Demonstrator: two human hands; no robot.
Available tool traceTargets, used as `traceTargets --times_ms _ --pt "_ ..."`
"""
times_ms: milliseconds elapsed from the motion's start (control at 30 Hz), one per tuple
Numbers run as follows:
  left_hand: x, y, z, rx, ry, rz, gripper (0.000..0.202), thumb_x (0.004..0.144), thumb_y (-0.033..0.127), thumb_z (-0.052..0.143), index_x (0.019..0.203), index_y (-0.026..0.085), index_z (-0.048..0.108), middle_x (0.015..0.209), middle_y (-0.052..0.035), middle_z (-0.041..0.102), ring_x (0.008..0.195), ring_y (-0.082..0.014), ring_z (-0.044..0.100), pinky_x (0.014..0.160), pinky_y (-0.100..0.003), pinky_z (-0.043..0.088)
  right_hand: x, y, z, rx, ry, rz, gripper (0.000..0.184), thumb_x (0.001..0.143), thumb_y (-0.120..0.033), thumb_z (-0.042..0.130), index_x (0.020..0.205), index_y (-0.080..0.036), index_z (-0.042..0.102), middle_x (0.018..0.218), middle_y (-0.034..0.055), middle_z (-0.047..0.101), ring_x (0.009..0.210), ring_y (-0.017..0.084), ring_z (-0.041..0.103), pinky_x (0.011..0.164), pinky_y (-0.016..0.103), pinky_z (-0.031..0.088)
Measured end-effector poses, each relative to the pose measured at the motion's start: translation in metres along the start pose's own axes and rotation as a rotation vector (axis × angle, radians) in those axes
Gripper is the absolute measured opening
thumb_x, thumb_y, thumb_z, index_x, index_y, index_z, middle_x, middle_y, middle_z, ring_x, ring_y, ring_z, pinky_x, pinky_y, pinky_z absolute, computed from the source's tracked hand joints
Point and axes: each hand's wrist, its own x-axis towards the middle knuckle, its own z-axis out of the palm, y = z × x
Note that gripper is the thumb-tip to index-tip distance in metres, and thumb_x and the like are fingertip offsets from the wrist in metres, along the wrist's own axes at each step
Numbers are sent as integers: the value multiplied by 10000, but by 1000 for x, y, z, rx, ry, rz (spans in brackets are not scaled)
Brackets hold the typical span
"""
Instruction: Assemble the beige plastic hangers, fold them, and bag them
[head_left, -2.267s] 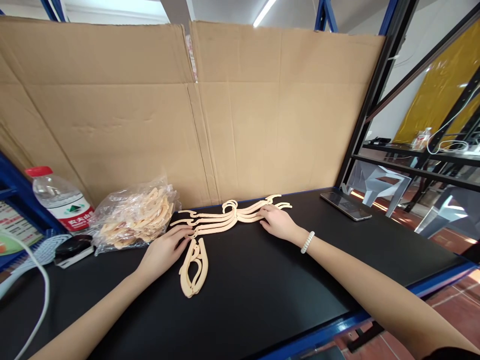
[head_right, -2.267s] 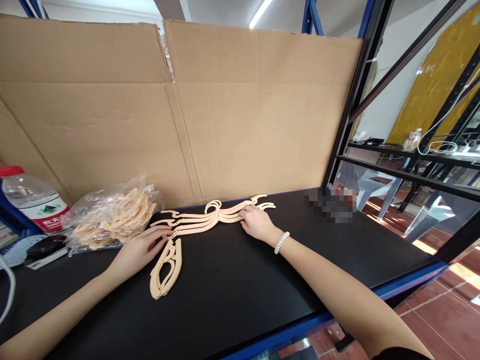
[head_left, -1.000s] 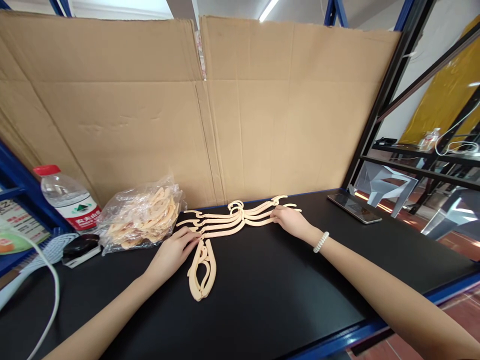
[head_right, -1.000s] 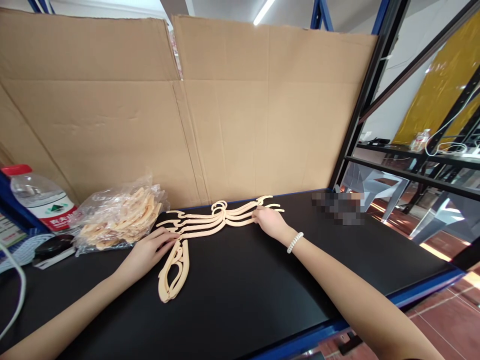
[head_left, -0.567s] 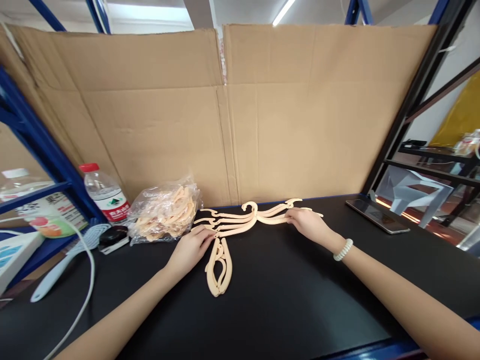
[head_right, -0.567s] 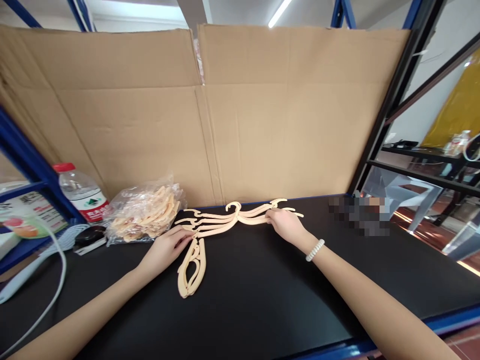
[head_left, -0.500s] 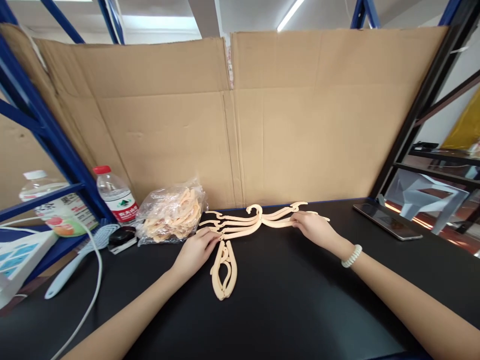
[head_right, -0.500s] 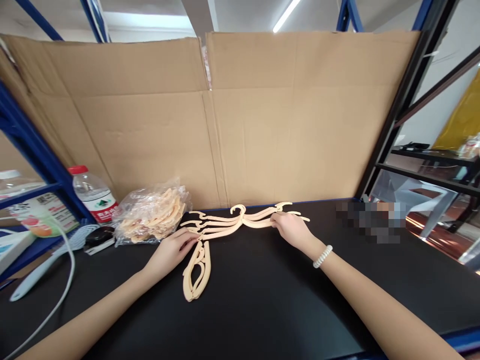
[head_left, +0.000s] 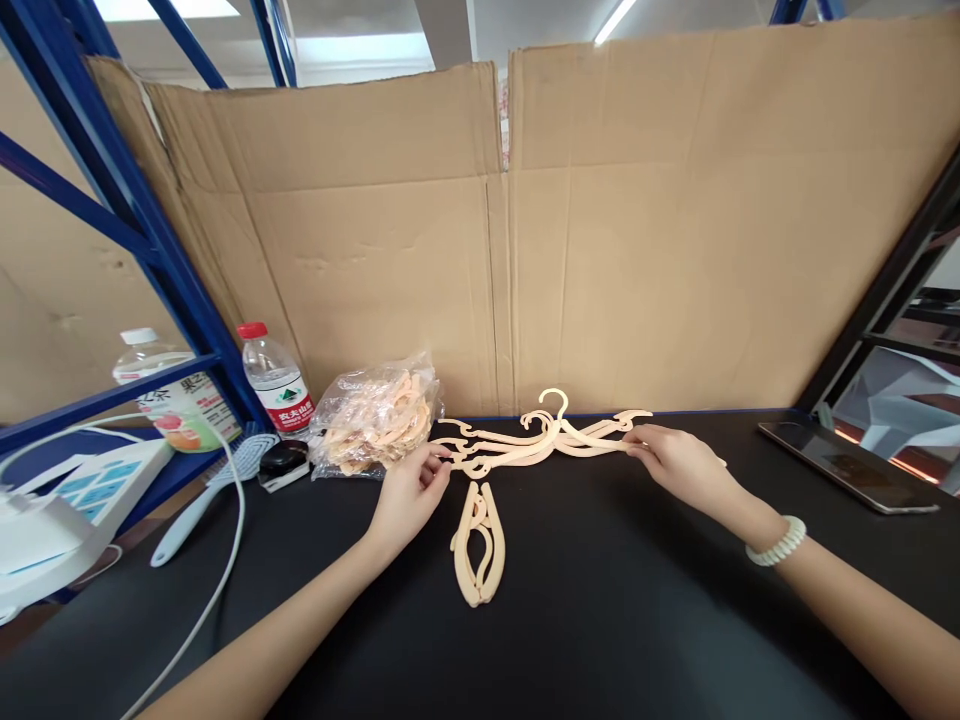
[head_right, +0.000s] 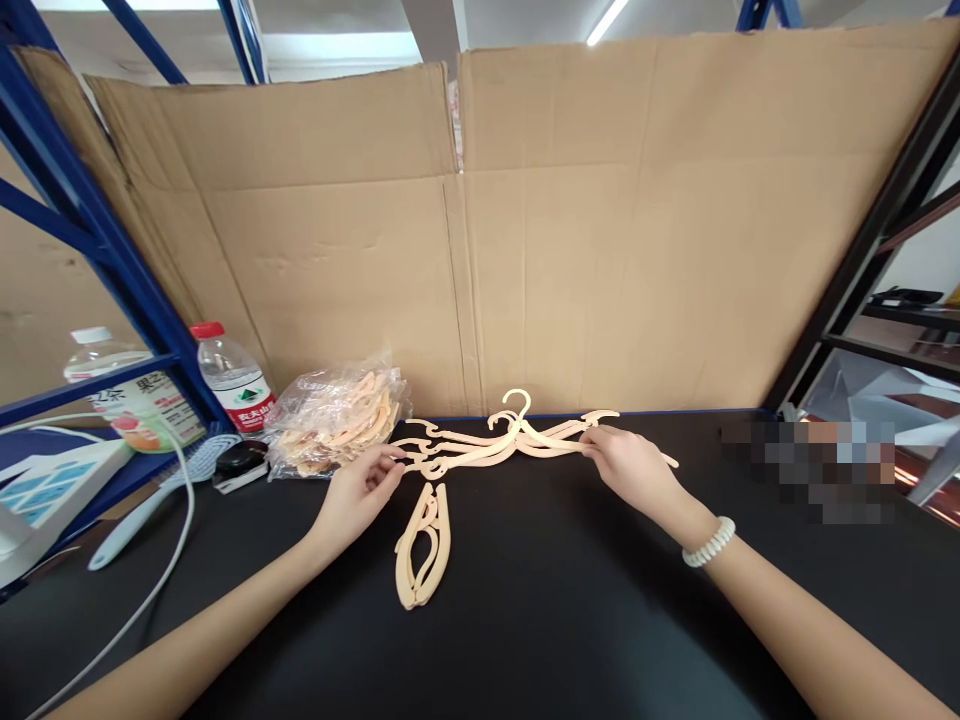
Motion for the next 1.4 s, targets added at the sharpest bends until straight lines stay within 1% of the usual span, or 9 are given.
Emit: traceTargets --times_ms 267,533,667,833,900,1000,1200,1300,1400 --pt "-4 14 1 -303 -53 -205 244 786 405 580 855 173 548 682 -17 639 525 -148 601 510 -277 511 -1 0 1 -11 59 -18 242 923 -269 403 859 -208 629 848 46 701 653 177 643 545 263 428" --pt "-7 19 6 -379 -61 -173 212 798 372 604 849 175 546 861 -39 637 672 -163 659 646 -324 581 -3 0 -16 -1 187 -29 234 922 -256 406 935 -213 636 914 49 725 715 196 677 580 277 470" --pt "-10 25 7 -461 -80 -181 345 824 381 596 1102 181 554 1226 -113 579 867 -199 678 776 -383 594 -5 -5 -21 -12 259 -18 225 916 -244 411 914 -216 634 841 36 719 647 186 661 548 273 458" --pt "-16 36 9 -634 -64 -217 661 870 410 567 1454 266 290 1522 -145 296 1036 -230 656 890 -409 571 -11 -21 -20 -80 305 -82 228 935 -262 401 942 -209 624 919 50 712 630 178 647 509 270 438" --pt "-18 38 11 -654 -103 -215 731 869 409 578 1493 279 219 1503 -134 341 1036 -232 658 910 -415 562 -14 -28 -19 -114 306 -127 252 941 -250 386 930 -201 632 917 63 708 634 179 646 501 270 434" --pt "-19 41 12 -651 -180 -218 810 839 381 630 1512 264 195 1337 -115 535 1044 -243 652 920 -432 555 -18 -37 -17 -148 312 -181 274 945 -226 372 935 -195 644 888 71 704 677 184 658 504 265 434" --pt "-22 41 10 -537 -143 -111 671 818 308 665 1435 249 408 1304 -91 570 1088 -243 617 934 -414 546 -21 -45 -8 -167 309 -227 289 957 -212 363 950 -193 650 874 58 709 675 170 662 502 258 428" --pt "-22 37 7 -316 -107 -4 459 869 315 595 1319 232 561 1189 -74 650 950 -209 655 851 -344 570 -21 -47 -6 -180 334 -246 291 965 -203 363 968 -187 654 889 55 716 658 158 656 499 253 409" --pt "-21 33 4 -145 -95 82 368 910 299 523 1258 230 616 994 -51 709 712 -156 648 737 -296 571 -21 -47 -4 -252 368 -266 293 959 -163 367 982 -180 658 888 45 721 580 131 619 472 248 366"
